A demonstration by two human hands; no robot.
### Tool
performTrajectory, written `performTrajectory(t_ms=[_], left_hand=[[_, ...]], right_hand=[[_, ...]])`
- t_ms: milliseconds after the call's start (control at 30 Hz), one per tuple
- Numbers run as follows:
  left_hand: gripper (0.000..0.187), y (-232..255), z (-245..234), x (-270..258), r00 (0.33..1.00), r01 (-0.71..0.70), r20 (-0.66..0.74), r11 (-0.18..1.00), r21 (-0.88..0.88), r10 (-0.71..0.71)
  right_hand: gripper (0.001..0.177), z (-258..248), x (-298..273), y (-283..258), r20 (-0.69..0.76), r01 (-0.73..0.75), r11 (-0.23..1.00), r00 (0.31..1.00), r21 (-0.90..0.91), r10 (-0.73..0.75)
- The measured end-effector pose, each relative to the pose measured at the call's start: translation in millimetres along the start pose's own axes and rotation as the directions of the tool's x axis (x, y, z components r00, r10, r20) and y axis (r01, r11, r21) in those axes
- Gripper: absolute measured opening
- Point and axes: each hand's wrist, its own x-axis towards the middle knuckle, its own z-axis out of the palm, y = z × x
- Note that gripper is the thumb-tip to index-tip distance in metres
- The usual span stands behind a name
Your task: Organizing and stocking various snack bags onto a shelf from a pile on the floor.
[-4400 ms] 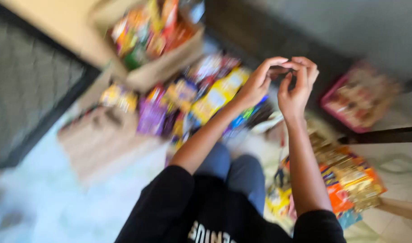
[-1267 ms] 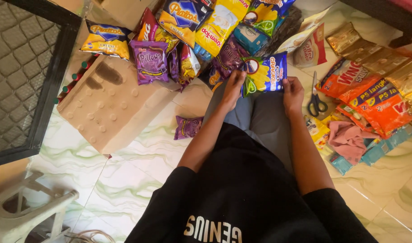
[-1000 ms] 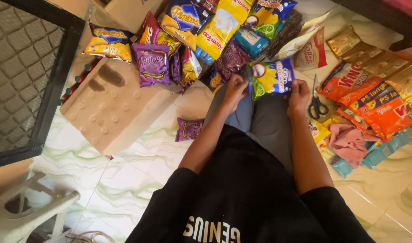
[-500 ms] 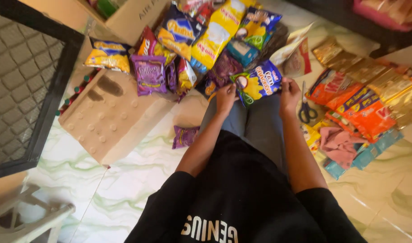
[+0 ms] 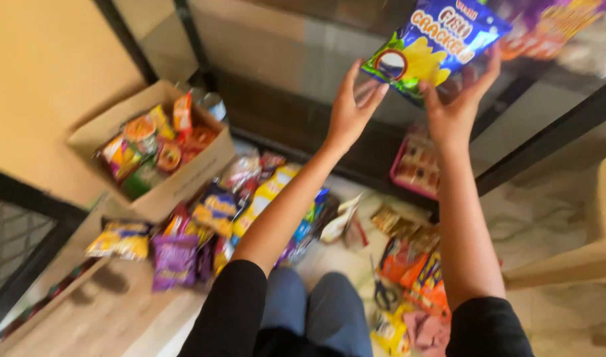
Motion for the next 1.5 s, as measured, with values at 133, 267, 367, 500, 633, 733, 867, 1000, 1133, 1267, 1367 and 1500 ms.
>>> performTrajectory(t_ms=[133, 267, 367, 500, 633, 733, 867, 1000, 1133, 1267, 1367, 1500], left_hand=[[0.094, -42, 52, 107, 0.951, -0.308, 0.108, 0.884, 0.351, 0.289], [0.129, -128, 88, 199, 0.912, -0.41, 0.242, 0.767, 0.493, 0.332], [0.136, -127, 110, 214, 0.968, -0.207, 0.223, 0.861, 0.465, 0.112], [0.141, -171, 126, 236, 0.988, -0.119, 0.151, 0.818, 0.562, 0.04], [0.14, -193, 131, 247, 0.954, -0.301, 0.185, 0.766, 0.569, 0.237], [0.132, -177, 133, 241, 0.951, -0.295, 0.21, 0.878, 0.377, 0.229], [0.137, -185, 143, 244, 0.976, -0.215, 0.139, 0.849, 0.482, 0.168], [0.153, -156, 139, 229, 0.965, -0.26, 0.122, 0.771, 0.581, 0.233], [0.152, -120, 130, 177, 0.951, -0.287, 0.083, 0.757, 0.587, 0.297], [0.131, -73, 120, 117, 0.915, -0.335, 0.007, 0.751, 0.569, 0.403], [0.102, -85, 107, 70, 0.932, -0.315, 0.0, 0.807, 0.499, 0.363], [0.074, -68, 109, 53, 0.925, -0.38, 0.2, 0.777, 0.503, 0.323]], right_hand=[[0.111, -37, 89, 40, 0.031, 0.267, 0.886, 0.961, -0.38, -0.276], [0.096, -63, 133, 131, 0.115, 0.264, 0.668, 0.959, -0.695, -0.259], [0.071, -40, 126, 112, 0.046, 0.112, 0.63, 0.992, -0.769, -0.12], [0.075, -4, 113, 62, 0.099, 0.149, 0.32, 0.981, -0.935, -0.168], [0.08, -7, 109, 72, 0.167, 0.183, 0.247, 0.982, -0.952, -0.085], [0.08, -15, 113, 81, 0.187, 0.194, 0.412, 0.981, -0.89, -0.057], [0.065, -23, 113, 36, 0.207, 0.174, 0.534, 0.978, -0.827, 0.003], [0.02, -32, 25, -39, 0.111, 0.189, 0.588, 0.98, -0.787, -0.167], [0.027, -35, -4, -47, 0.122, 0.129, 0.66, 0.991, -0.74, -0.057], [0.024, -46, -6, -14, 0.002, 0.034, 0.656, 0.999, -0.754, -0.05], [0.023, -56, -28, 19, -0.137, -0.022, 0.646, 0.982, -0.763, -0.128], [0.051, -57, 7, -11, -0.087, 0.125, 0.5, 0.922, -0.857, -0.378]])
